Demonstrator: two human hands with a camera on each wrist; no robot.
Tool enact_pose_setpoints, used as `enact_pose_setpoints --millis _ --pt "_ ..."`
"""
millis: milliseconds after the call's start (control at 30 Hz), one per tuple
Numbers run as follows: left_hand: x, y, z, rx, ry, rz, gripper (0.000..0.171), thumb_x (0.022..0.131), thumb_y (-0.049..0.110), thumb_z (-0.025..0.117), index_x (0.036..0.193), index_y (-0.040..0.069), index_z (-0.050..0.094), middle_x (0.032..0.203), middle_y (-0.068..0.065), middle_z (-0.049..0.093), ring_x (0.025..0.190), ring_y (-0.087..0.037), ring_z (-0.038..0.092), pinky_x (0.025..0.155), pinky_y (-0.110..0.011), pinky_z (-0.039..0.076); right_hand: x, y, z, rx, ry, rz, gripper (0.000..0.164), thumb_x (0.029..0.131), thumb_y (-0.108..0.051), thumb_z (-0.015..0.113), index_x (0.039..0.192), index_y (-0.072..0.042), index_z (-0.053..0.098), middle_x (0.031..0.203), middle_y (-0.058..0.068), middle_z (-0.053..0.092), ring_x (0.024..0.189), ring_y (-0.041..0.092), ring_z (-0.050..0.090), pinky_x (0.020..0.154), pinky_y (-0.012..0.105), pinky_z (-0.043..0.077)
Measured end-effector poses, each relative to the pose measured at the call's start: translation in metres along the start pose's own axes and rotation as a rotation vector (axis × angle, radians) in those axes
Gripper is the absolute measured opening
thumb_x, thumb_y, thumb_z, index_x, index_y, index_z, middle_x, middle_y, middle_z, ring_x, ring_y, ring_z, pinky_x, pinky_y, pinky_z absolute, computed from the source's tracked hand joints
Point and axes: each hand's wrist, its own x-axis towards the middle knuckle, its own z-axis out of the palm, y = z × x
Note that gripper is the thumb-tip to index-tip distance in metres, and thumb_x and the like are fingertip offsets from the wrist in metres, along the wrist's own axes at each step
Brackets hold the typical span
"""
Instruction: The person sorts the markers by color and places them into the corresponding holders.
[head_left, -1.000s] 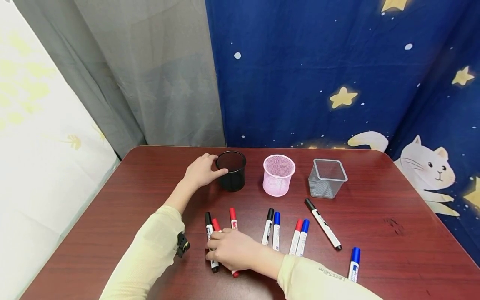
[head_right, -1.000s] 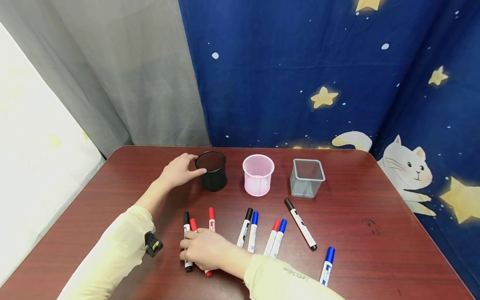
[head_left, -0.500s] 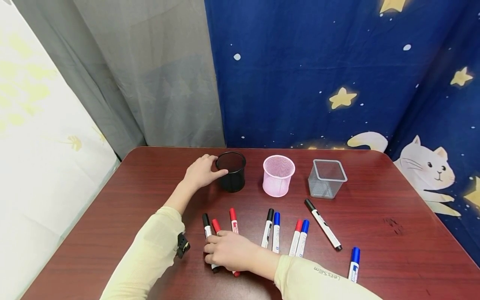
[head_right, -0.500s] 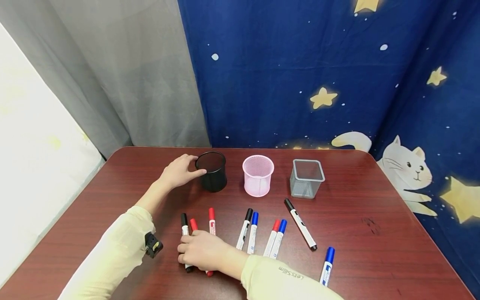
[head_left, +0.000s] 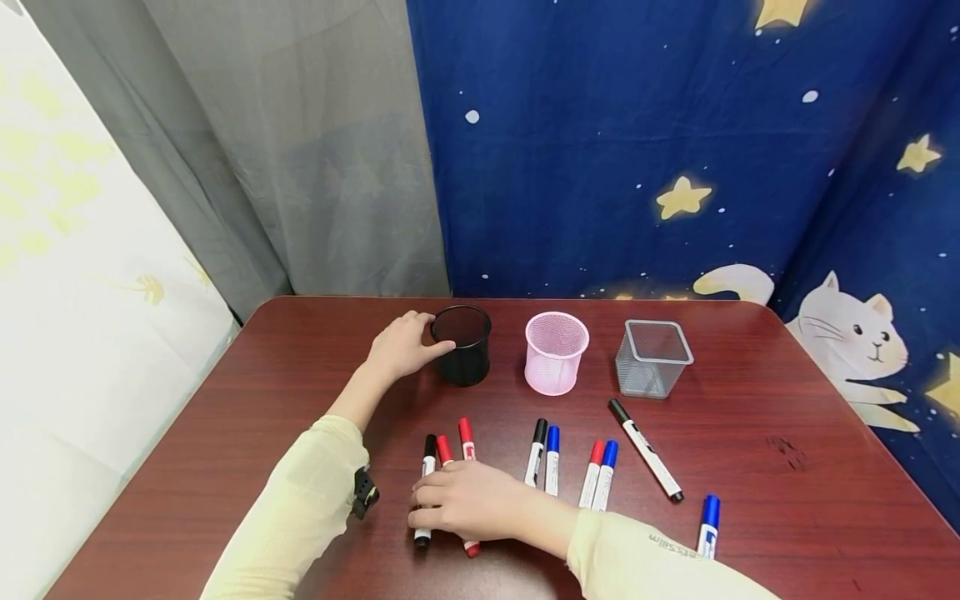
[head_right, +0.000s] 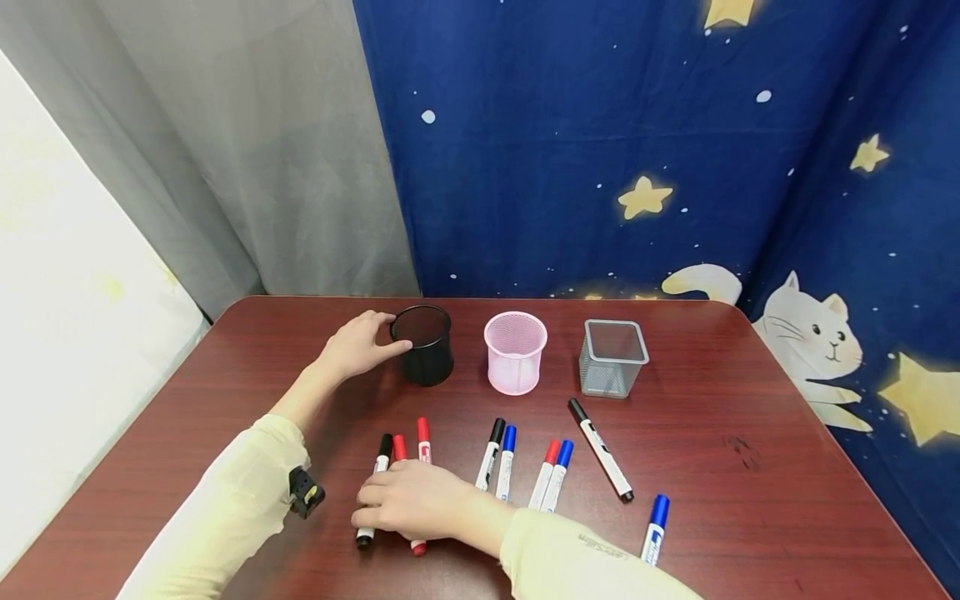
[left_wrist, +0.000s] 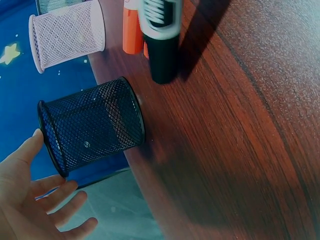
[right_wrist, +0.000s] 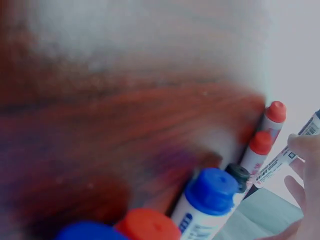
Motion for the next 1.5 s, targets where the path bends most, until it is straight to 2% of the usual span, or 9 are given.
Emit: enact_pose_setpoints --millis 133,300,500,633,867,1100,1300,1400,1500 --pt "0.000 0.000 0.000 -0.002 -0.006 -0.003 0.062 0.080 0.046 0.059 0.121 0.001 0.050 0.114 -0.015 0.050 0.104 -0.028 0.047 0.081 -0.044 0.040 -0.006 0.003 -0.009 0.069 0.089 0.009 0.037 0.072 -0.011 0.061 0.107 -0.021 0.060 0.108 -0.005 0.056 0.106 0.009 0.047 0.090 0.023 0.033" --pt "-0.001 0.000 -0.001 0.002 -0.010 -0.006 0.062 0.079 0.046 0.059 0.122 0.001 0.049 0.114 -0.016 0.050 0.106 -0.029 0.046 0.082 -0.045 0.039 -0.015 0.007 -0.023 0.158 0.187 0.046 0.030 0.075 -0.009 0.059 0.103 -0.018 0.062 0.104 -0.005 0.058 0.102 0.008 0.050 0.089 0.021 0.035" --pt "-0.001 -0.001 -0.001 0.002 -0.009 -0.004 0.062 0.080 0.046 0.059 0.121 0.001 0.050 0.114 -0.016 0.050 0.105 -0.029 0.046 0.081 -0.044 0.040 -0.027 0.015 -0.034 0.211 0.231 0.089 0.021 0.083 -0.014 0.058 0.103 -0.017 0.062 0.102 -0.006 0.059 0.097 0.005 0.052 0.080 0.018 0.040" --pt "-0.001 -0.001 -0.001 -0.002 -0.004 -0.003 0.062 0.079 0.046 0.059 0.121 0.001 0.050 0.113 -0.015 0.050 0.104 -0.029 0.047 0.081 -0.044 0.040 -0.034 0.022 -0.041 0.257 0.284 0.123 0.023 0.082 -0.017 0.060 0.104 -0.015 0.062 0.102 -0.006 0.059 0.095 0.004 0.052 0.074 0.016 0.041" --pt "-0.001 0.000 -0.001 -0.004 -0.003 -0.001 0.062 0.079 0.046 0.059 0.121 0.001 0.050 0.114 -0.015 0.050 0.105 -0.028 0.047 0.081 -0.044 0.040 -0.040 0.035 -0.053 0.408 0.391 0.189 0.024 0.080 -0.016 0.063 0.104 -0.013 0.061 0.097 -0.008 0.060 0.090 0.002 0.052 0.079 0.017 0.040" --pt "0.000 0.000 -0.001 -0.002 0.004 0.001 0.062 0.079 0.046 0.059 0.121 0.002 0.050 0.113 -0.015 0.051 0.104 -0.028 0.047 0.081 -0.044 0.040 -0.043 0.054 -0.064 0.620 0.455 0.338 0.025 0.078 -0.015 0.066 0.103 -0.009 0.061 0.089 -0.006 0.059 0.080 0.000 0.051 0.072 0.016 0.042" --pt "0.000 0.000 -0.001 0.001 0.009 0.005 0.062 0.079 0.046 0.059 0.121 0.000 0.050 0.113 -0.016 0.051 0.104 -0.029 0.048 0.081 -0.043 0.040 -0.043 0.076 -0.071 0.796 0.477 0.580 0.028 0.076 -0.011 0.068 0.102 -0.005 0.061 0.091 -0.002 0.062 0.081 0.005 0.057 0.071 0.023 0.046" --pt "0.000 0.000 0.000 0.000 0.003 -0.005 0.063 0.079 0.046 0.059 0.122 0.001 0.049 0.114 -0.016 0.050 0.105 -0.029 0.047 0.081 -0.044 0.040 -0.041 0.088 -0.075 0.838 0.490 0.692 0.027 0.077 -0.011 0.068 0.103 -0.004 0.061 0.089 -0.001 0.063 0.078 0.006 0.059 0.068 0.023 0.047" --pt "0.001 -0.001 0.002 -0.001 0.002 -0.012 0.063 0.079 0.047 0.059 0.122 0.002 0.049 0.115 -0.016 0.050 0.106 -0.028 0.047 0.081 -0.043 0.040 -0.036 0.099 -0.077 0.843 0.527 0.740 0.027 0.077 -0.010 0.068 0.102 -0.003 0.061 0.086 0.001 0.064 0.076 0.007 0.060 0.066 0.022 0.047"
